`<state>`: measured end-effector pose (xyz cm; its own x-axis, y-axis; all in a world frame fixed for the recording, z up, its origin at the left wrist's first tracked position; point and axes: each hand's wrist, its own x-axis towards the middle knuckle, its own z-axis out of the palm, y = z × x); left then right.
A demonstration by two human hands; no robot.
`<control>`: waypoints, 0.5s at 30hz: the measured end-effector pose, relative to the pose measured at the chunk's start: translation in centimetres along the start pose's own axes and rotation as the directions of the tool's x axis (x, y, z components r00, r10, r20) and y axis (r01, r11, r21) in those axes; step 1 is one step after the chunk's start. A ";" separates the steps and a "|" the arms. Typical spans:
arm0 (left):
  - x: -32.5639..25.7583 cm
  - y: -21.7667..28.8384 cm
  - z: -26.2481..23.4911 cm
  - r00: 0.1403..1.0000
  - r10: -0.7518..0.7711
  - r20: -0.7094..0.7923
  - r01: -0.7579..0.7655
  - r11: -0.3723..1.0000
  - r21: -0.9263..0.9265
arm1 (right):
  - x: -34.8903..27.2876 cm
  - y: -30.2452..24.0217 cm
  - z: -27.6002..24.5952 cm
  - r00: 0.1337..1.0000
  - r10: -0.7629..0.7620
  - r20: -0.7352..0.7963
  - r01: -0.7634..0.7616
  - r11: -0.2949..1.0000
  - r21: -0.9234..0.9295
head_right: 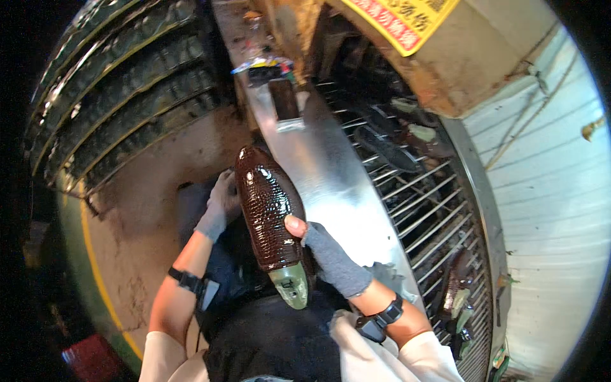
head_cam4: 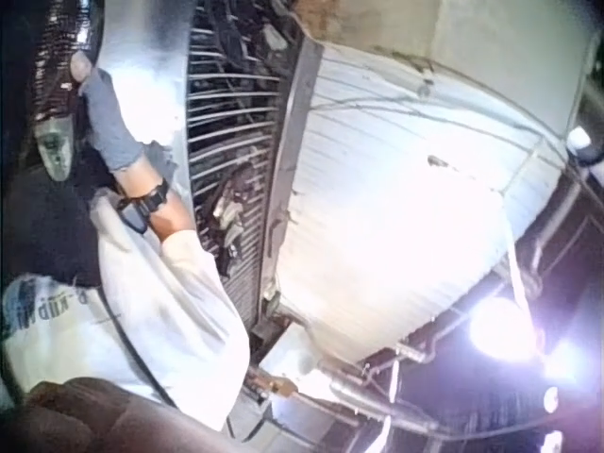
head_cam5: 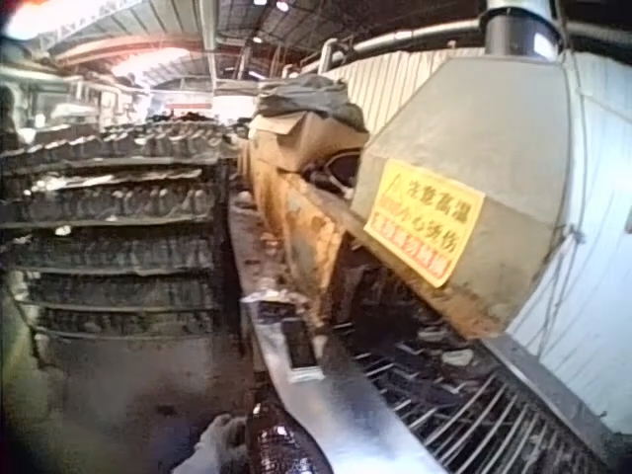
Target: The recorder is inspecting the finish and quality of leather shoes before placing them on a conveyor belt.
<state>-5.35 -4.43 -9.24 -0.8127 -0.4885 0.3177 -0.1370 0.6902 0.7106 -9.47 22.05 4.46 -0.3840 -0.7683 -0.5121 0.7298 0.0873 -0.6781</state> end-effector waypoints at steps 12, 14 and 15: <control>0.0 5.0 -9.0 0.950 -0.152 0.272 0.286 0.080 -0.955 | 4.4 3.1 -1.0 0.996 0.020 0.087 -0.030 0.993 0.115; -0.7 5.5 -9.4 0.950 -0.211 0.229 0.269 0.187 -0.945 | 5.6 4.5 0.2 0.986 0.037 0.161 -0.064 0.983 0.171; -1.2 5.7 -9.5 0.943 -0.228 0.241 0.298 0.263 -0.918 | 5.9 5.0 0.8 0.984 0.047 0.174 -0.077 0.982 0.172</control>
<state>0.22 -5.02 0.44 -0.8717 -0.4898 -0.0134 0.2420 -0.4541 0.8574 -7.67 17.50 -1.51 -0.2450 -0.8621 -0.4436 0.8438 0.0358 -0.5354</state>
